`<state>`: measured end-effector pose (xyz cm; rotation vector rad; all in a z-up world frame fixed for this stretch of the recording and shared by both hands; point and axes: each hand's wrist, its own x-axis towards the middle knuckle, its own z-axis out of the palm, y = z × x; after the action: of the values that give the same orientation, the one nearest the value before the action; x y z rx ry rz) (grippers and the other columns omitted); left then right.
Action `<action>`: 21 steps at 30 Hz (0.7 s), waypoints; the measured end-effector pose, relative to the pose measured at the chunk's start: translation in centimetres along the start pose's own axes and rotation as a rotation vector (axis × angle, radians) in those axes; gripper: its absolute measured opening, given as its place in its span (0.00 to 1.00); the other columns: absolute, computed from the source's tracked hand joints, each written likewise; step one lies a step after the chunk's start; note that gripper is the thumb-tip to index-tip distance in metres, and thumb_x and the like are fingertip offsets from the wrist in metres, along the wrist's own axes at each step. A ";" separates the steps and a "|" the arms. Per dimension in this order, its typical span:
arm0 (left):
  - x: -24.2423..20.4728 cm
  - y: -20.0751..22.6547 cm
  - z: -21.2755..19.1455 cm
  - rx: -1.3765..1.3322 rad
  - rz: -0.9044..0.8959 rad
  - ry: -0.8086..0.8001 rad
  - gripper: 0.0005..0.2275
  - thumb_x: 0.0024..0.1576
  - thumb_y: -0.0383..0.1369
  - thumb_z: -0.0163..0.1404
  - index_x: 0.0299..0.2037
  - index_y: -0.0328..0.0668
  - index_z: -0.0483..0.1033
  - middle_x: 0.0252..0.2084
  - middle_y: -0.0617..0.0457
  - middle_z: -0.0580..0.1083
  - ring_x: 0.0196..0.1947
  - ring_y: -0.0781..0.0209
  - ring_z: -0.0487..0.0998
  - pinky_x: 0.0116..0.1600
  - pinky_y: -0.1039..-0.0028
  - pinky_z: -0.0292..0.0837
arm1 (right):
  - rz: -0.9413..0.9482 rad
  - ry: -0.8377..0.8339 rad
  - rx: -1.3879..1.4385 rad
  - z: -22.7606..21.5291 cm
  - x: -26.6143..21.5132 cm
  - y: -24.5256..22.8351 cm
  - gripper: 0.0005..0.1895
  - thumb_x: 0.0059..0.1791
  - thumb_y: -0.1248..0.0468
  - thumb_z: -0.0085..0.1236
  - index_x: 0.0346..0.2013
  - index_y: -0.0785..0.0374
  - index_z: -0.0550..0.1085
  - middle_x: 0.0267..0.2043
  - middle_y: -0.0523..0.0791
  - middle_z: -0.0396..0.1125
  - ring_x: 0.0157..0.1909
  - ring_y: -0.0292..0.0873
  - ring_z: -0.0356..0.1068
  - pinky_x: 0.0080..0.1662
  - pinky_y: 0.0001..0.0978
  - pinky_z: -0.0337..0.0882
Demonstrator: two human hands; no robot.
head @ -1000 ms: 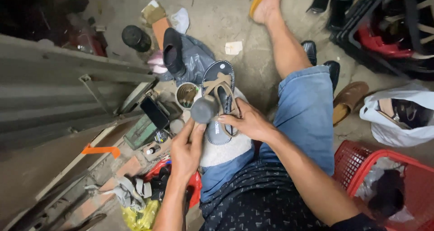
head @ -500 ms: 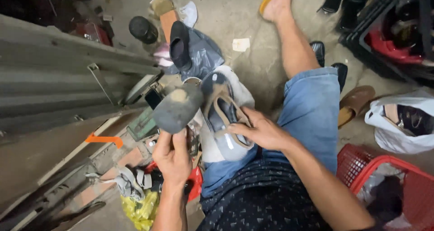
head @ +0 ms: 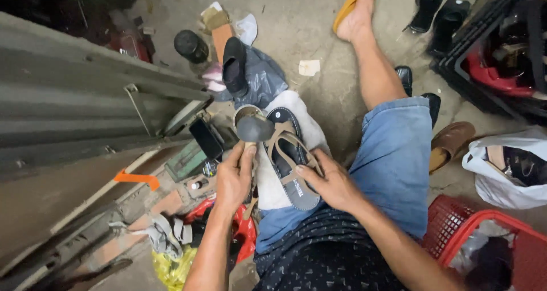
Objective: The person sits on the floor and uses a rubber mallet to tap the sole and strap of a single sandal. They repeatedly strike different areas of the sandal, rotating it to access various sections.
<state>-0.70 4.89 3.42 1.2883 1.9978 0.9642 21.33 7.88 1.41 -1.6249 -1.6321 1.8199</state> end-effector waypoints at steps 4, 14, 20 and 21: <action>-0.3 2.7 -0.2 -0.016 -0.026 -0.037 0.12 0.63 0.33 0.53 0.53 0.42 0.82 0.41 0.42 0.82 0.36 0.57 0.82 0.44 0.57 0.77 | -0.080 0.095 0.053 -0.6 -1.1 -0.5 0.34 0.51 0.50 0.58 0.70 0.55 0.61 0.60 0.64 0.66 0.64 0.65 0.65 0.61 0.54 0.68; -0.1 -0.3 0.6 -0.035 0.070 0.034 0.05 0.64 0.33 0.52 0.42 0.47 0.83 0.28 0.50 0.78 0.31 0.60 0.76 0.40 0.67 0.74 | -0.248 -0.015 0.065 -3.0 -1.1 0.4 0.32 0.53 0.60 0.57 0.71 0.61 0.64 0.69 0.59 0.61 0.70 0.59 0.59 0.67 0.54 0.61; 0.4 -0.1 0.6 0.014 0.071 -0.008 0.12 0.63 0.34 0.53 0.53 0.38 0.80 0.46 0.36 0.80 0.49 0.38 0.79 0.50 0.54 0.76 | -0.236 -0.077 0.033 -3.5 -1.0 -0.9 0.31 0.53 0.60 0.56 0.71 0.62 0.64 0.68 0.60 0.61 0.70 0.62 0.59 0.67 0.56 0.60; 0.4 0.3 0.5 -0.029 0.086 -0.020 0.14 0.61 0.33 0.55 0.56 0.40 0.79 0.50 0.39 0.80 0.54 0.40 0.77 0.52 0.55 0.76 | -0.215 -0.078 0.030 -3.5 -1.1 -0.7 0.32 0.53 0.60 0.57 0.71 0.61 0.64 0.69 0.59 0.61 0.70 0.62 0.59 0.67 0.56 0.60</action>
<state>-0.26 5.46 3.32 1.3718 1.9199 1.0128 24.16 9.31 3.39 -1.3232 -1.7286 1.8085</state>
